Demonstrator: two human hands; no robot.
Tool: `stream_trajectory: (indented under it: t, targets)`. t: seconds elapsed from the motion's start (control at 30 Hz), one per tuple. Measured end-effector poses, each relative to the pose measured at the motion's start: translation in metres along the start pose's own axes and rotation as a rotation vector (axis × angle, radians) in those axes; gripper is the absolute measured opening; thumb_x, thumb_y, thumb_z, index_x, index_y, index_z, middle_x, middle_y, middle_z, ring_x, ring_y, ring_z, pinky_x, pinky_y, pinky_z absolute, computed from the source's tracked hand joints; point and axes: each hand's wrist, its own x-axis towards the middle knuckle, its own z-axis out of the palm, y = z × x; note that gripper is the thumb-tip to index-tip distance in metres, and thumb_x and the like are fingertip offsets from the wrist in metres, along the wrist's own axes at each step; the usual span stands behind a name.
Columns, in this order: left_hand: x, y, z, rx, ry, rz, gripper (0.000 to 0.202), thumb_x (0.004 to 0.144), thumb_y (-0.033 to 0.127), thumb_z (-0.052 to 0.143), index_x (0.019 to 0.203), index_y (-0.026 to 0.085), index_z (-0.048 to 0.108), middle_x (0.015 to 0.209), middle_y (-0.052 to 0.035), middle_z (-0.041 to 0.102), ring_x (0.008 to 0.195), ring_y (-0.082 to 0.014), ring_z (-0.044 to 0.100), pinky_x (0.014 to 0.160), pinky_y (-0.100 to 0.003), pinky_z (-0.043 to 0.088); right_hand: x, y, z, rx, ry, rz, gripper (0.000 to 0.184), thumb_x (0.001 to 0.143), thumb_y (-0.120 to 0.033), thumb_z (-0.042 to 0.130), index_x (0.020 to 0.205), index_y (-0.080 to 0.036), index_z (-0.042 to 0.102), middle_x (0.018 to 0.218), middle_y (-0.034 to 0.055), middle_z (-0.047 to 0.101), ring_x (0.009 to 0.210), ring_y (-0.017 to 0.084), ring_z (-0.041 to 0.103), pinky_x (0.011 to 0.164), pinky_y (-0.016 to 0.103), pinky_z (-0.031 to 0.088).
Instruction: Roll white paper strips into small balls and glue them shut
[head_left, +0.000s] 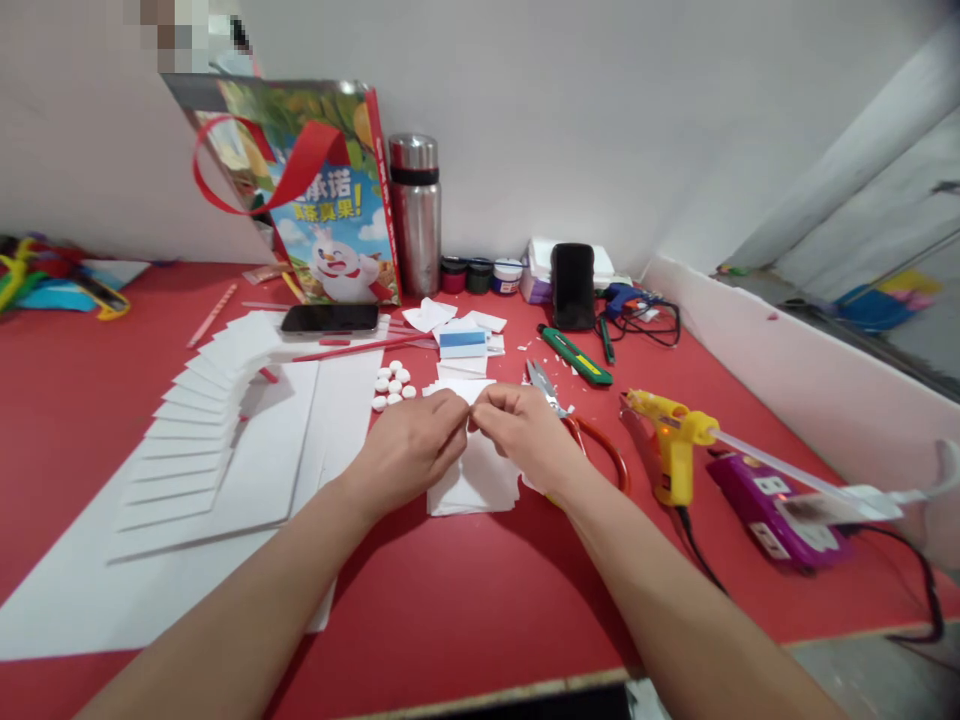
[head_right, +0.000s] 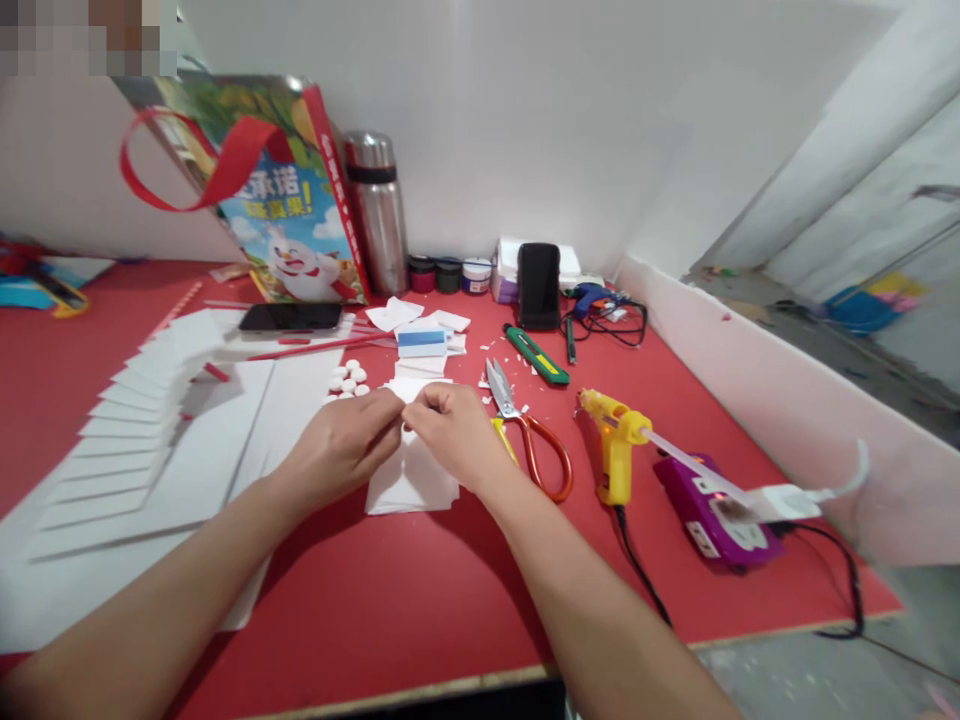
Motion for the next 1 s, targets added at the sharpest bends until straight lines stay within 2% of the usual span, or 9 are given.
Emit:
stream_trajectory:
  t: [0.07, 0.17, 0.23, 0.3, 0.37, 0.47, 0.73, 0.83, 1.0]
  targets:
    - [0.001, 0.003, 0.0, -0.137, 0.001, -0.08, 0.018, 0.094, 0.023, 0.042, 0.079, 0.019, 0.052, 0.072, -0.0013, 0.056, 0.065, -0.0153, 0.05, 0.061, -0.028, 0.035, -0.002, -0.004, -0.001, 0.01, 0.007, -0.021, 0.016, 0.074, -0.024, 0.054, 0.058, -0.019, 0.055, 0.049, -0.0077, 0.039, 0.05, 0.009, 0.034, 0.052, 0.025, 0.028]
    - [0.003, 0.003, 0.0, -0.612, -0.06, -0.346, 0.028, 0.097, 0.034, 0.042, 0.079, 0.018, 0.056, 0.071, -0.0016, 0.059, 0.06, -0.0131, 0.055, 0.056, -0.025, 0.04, -0.005, -0.01, -0.005, -0.036, -0.014, -0.103, 0.017, 0.076, -0.02, 0.052, 0.059, -0.018, 0.056, 0.054, -0.005, 0.05, 0.054, 0.009, 0.042, 0.055, 0.024, 0.032]
    - [0.006, -0.001, 0.001, -1.002, -0.147, -0.55, 0.04, 0.098, 0.044, 0.034, 0.078, 0.017, 0.056, 0.069, -0.004, 0.062, 0.049, -0.0126, 0.054, 0.043, -0.023, 0.034, -0.007, -0.011, -0.008, -0.094, -0.031, -0.176, 0.016, 0.078, -0.018, 0.051, 0.063, -0.018, 0.057, 0.059, -0.0037, 0.056, 0.056, 0.009, 0.045, 0.056, 0.024, 0.033]
    - [0.007, -0.005, 0.001, -1.281, -0.329, -0.696, 0.05, 0.095, 0.052, 0.029, 0.076, 0.015, 0.057, 0.064, -0.0075, 0.064, 0.039, -0.0122, 0.051, 0.034, -0.022, 0.025, -0.007, -0.01, -0.012, -0.195, -0.029, -0.248, 0.016, 0.082, -0.017, 0.052, 0.068, -0.018, 0.058, 0.06, -0.0044, 0.056, 0.055, 0.009, 0.044, 0.056, 0.024, 0.032]
    - [0.006, -0.008, 0.001, -1.419, -0.411, -0.751, 0.049, 0.094, 0.051, 0.033, 0.074, 0.014, 0.057, 0.06, -0.0089, 0.065, 0.035, -0.0121, 0.051, 0.032, -0.021, 0.023, -0.007, -0.007, -0.015, -0.327, -0.025, -0.327, 0.016, 0.086, -0.017, 0.053, 0.071, -0.018, 0.059, 0.062, -0.0041, 0.056, 0.056, 0.009, 0.045, 0.057, 0.024, 0.033]
    - [0.004, -0.009, -0.001, -1.494, -0.4, -0.754, 0.036, 0.093, 0.041, 0.041, 0.072, 0.014, 0.056, 0.059, -0.0075, 0.066, 0.034, -0.0114, 0.053, 0.032, -0.019, 0.025, -0.006, -0.004, -0.017, -0.469, -0.065, -0.423, 0.016, 0.09, -0.016, 0.053, 0.078, -0.017, 0.063, 0.073, -0.0006, 0.064, 0.067, 0.011, 0.053, 0.065, 0.025, 0.036]
    - [0.005, -0.005, -0.004, -1.296, -0.309, -0.694, 0.026, 0.093, 0.032, 0.045, 0.073, 0.018, 0.051, 0.053, 0.0003, 0.058, 0.032, -0.0086, 0.046, 0.033, -0.019, 0.024, -0.006, -0.004, -0.016, -0.559, -0.089, -0.42, 0.017, 0.094, -0.02, 0.054, 0.082, -0.016, 0.066, 0.074, 0.0007, 0.064, 0.065, 0.011, 0.052, 0.064, 0.026, 0.033]
    - [0.004, -0.002, -0.002, -1.006, -0.261, -0.613, 0.025, 0.094, 0.033, 0.045, 0.075, 0.019, 0.05, 0.056, 0.0029, 0.055, 0.039, -0.0084, 0.045, 0.04, -0.02, 0.03, -0.006, -0.005, -0.016, -0.512, -0.073, -0.348, 0.019, 0.093, -0.02, 0.054, 0.076, -0.017, 0.063, 0.063, -0.0031, 0.055, 0.057, 0.009, 0.044, 0.06, 0.025, 0.031]
    - [0.0, 0.002, 0.0, -0.279, -0.1, -0.26, 0.025, 0.095, 0.028, 0.042, 0.071, 0.021, 0.041, 0.059, 0.004, 0.045, 0.054, -0.0118, 0.044, 0.055, -0.025, 0.032, -0.004, -0.002, -0.01, -0.394, -0.006, -0.251, 0.018, 0.083, -0.018, 0.054, 0.065, -0.018, 0.054, 0.057, -0.0053, 0.046, 0.055, 0.009, 0.039, 0.055, 0.025, 0.027]
